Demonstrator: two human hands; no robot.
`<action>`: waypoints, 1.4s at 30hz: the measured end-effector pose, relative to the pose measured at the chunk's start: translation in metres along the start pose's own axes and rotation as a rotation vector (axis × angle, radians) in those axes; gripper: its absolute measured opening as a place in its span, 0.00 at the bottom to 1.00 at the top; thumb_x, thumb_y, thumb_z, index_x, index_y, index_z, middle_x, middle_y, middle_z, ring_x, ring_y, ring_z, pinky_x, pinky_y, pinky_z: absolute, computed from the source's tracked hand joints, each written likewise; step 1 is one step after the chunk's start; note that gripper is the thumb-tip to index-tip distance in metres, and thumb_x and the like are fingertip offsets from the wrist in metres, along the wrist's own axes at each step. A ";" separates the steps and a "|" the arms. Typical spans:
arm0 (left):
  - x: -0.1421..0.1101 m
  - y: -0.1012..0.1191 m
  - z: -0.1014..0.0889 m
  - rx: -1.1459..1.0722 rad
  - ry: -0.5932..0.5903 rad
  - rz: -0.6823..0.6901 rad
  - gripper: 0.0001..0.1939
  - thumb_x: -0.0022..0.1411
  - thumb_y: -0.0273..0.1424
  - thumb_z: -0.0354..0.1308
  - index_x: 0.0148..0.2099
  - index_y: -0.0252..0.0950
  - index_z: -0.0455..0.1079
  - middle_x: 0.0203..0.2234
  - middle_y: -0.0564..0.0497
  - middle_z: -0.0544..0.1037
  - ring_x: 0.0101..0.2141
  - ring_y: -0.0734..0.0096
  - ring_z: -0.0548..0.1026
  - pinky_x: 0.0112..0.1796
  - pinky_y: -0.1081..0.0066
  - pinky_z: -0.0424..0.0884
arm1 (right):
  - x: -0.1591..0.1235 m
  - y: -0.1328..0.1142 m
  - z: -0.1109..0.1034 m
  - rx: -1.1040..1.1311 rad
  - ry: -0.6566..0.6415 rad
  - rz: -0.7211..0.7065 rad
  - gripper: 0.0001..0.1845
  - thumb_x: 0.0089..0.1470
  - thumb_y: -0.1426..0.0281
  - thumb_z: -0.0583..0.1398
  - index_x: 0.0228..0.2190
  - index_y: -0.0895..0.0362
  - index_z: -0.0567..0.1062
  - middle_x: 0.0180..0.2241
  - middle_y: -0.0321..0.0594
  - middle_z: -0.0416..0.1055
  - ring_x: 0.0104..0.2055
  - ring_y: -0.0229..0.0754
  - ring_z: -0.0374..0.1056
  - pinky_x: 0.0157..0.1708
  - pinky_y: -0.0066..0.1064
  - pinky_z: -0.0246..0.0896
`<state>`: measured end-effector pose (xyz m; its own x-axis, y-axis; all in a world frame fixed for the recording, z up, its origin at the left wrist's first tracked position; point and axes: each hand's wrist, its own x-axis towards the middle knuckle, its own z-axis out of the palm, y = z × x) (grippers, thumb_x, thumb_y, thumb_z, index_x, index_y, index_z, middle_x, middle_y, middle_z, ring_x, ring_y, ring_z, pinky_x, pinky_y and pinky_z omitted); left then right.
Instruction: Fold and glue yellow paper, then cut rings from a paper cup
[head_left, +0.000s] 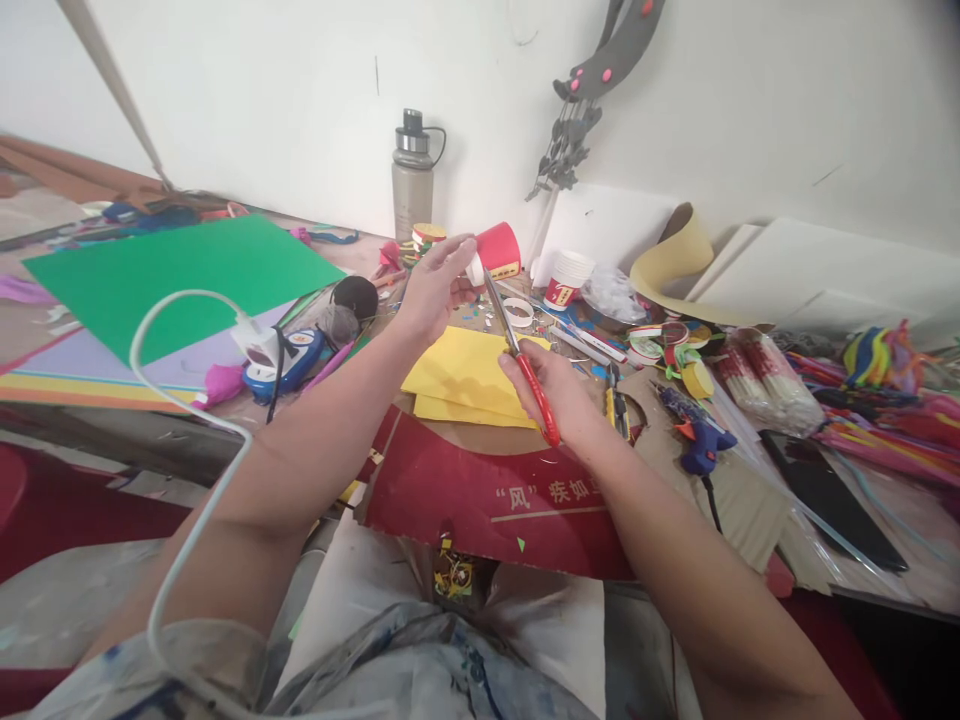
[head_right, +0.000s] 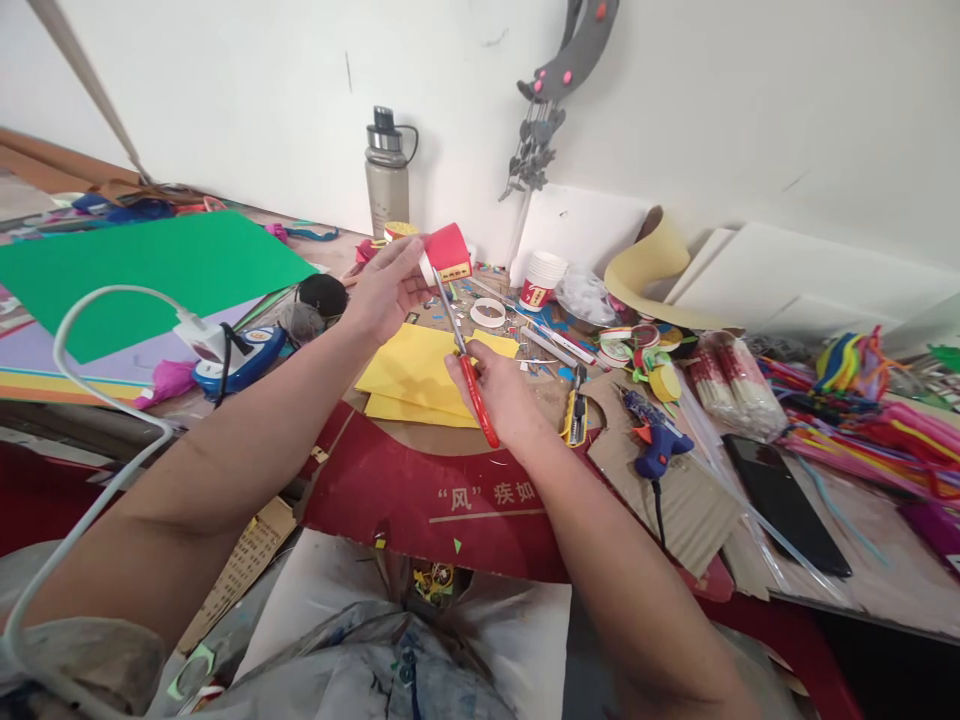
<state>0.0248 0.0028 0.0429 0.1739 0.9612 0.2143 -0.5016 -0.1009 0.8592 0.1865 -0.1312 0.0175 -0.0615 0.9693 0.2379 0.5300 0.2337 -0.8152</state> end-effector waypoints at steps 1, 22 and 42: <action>0.000 0.000 0.000 -0.007 0.002 0.021 0.17 0.66 0.41 0.72 0.52 0.39 0.78 0.36 0.51 0.87 0.28 0.75 0.83 0.27 0.77 0.71 | 0.001 0.002 0.000 0.040 -0.018 0.011 0.30 0.56 0.37 0.62 0.28 0.49 0.61 0.21 0.26 0.54 0.22 0.36 0.51 0.23 0.31 0.46; 0.000 -0.003 -0.003 0.077 -0.052 -0.150 0.22 0.63 0.50 0.73 0.46 0.38 0.79 0.29 0.49 0.85 0.25 0.71 0.82 0.27 0.75 0.73 | 0.000 0.002 0.001 0.039 0.012 0.066 0.32 0.57 0.34 0.60 0.28 0.49 0.63 0.21 0.29 0.55 0.22 0.38 0.54 0.21 0.32 0.49; -0.003 0.004 0.000 0.043 -0.074 -0.123 0.23 0.64 0.47 0.73 0.55 0.41 0.80 0.34 0.49 0.87 0.31 0.67 0.86 0.32 0.74 0.80 | 0.003 0.005 0.001 -0.006 -0.001 0.000 0.32 0.58 0.34 0.59 0.29 0.49 0.62 0.22 0.29 0.53 0.25 0.37 0.51 0.26 0.33 0.47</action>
<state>0.0221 -0.0005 0.0454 0.2940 0.9457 0.1386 -0.4361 0.0037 0.8999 0.1880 -0.1271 0.0133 -0.0620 0.9694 0.2374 0.5353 0.2331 -0.8119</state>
